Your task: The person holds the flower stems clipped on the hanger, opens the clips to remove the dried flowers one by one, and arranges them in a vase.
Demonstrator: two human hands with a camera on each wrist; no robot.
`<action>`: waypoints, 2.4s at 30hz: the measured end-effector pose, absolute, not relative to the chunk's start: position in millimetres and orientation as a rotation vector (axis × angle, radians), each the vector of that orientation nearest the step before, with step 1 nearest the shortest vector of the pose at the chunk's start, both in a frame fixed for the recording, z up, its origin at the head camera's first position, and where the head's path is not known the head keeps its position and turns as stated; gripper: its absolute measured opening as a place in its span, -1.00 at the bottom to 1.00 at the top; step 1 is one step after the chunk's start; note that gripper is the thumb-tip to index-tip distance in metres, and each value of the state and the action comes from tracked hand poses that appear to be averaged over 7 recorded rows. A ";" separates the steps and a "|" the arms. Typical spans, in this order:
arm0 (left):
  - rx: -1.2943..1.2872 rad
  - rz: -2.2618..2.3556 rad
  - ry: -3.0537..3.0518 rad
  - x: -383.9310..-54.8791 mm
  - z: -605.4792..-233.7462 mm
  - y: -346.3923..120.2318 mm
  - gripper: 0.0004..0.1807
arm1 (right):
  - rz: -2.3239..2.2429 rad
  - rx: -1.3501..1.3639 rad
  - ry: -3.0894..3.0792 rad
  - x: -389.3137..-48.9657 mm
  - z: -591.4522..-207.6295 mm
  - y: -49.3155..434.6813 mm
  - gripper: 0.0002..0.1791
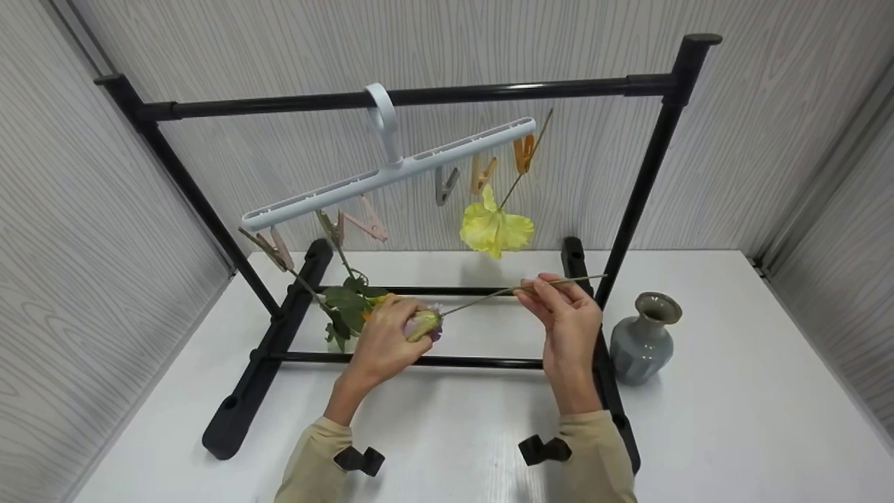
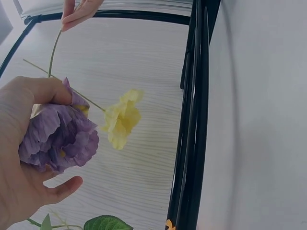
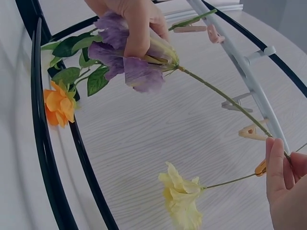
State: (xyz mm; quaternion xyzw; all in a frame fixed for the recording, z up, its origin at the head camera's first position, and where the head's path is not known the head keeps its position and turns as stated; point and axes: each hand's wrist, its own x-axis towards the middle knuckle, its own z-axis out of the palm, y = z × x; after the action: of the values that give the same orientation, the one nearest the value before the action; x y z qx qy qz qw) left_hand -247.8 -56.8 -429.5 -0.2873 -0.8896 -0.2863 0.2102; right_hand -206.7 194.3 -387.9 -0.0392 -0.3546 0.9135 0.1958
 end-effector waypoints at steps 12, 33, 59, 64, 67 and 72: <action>-0.653 -1.163 -2.320 -246.4 -435.5 -40.6 -0.56 | 2.641 -0.023 -0.985 -225.6 -388.6 215.1 -0.89; -0.854 -1.337 -1.999 -244.9 -439.2 -31.5 -0.55 | 2.647 -0.082 -1.223 -239.7 -390.5 230.6 -0.85; -0.886 -1.465 -2.157 -243.6 -437.2 -34.6 -0.65 | 2.274 -0.147 -1.674 -236.4 -392.7 233.7 -0.77; -0.909 -1.470 -2.174 -244.8 -437.0 -34.7 -0.67 | 2.068 -0.152 -1.784 -237.3 -395.9 234.8 -0.71; -0.899 -1.487 -2.187 -245.0 -437.1 -35.1 -0.69 | 1.763 -0.064 -1.839 -237.6 -399.2 232.3 -0.71; -0.867 -1.501 -2.196 -244.3 -436.0 -35.2 -0.69 | 1.100 0.262 -1.820 -239.3 -403.7 220.8 -0.95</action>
State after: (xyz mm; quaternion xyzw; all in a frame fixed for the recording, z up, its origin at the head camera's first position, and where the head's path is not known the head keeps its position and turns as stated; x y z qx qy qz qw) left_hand -244.3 -35.2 -436.0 -0.3053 -0.7734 -0.5286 0.1710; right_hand -239.3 220.8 -403.7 0.1072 -0.7456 0.4508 0.4790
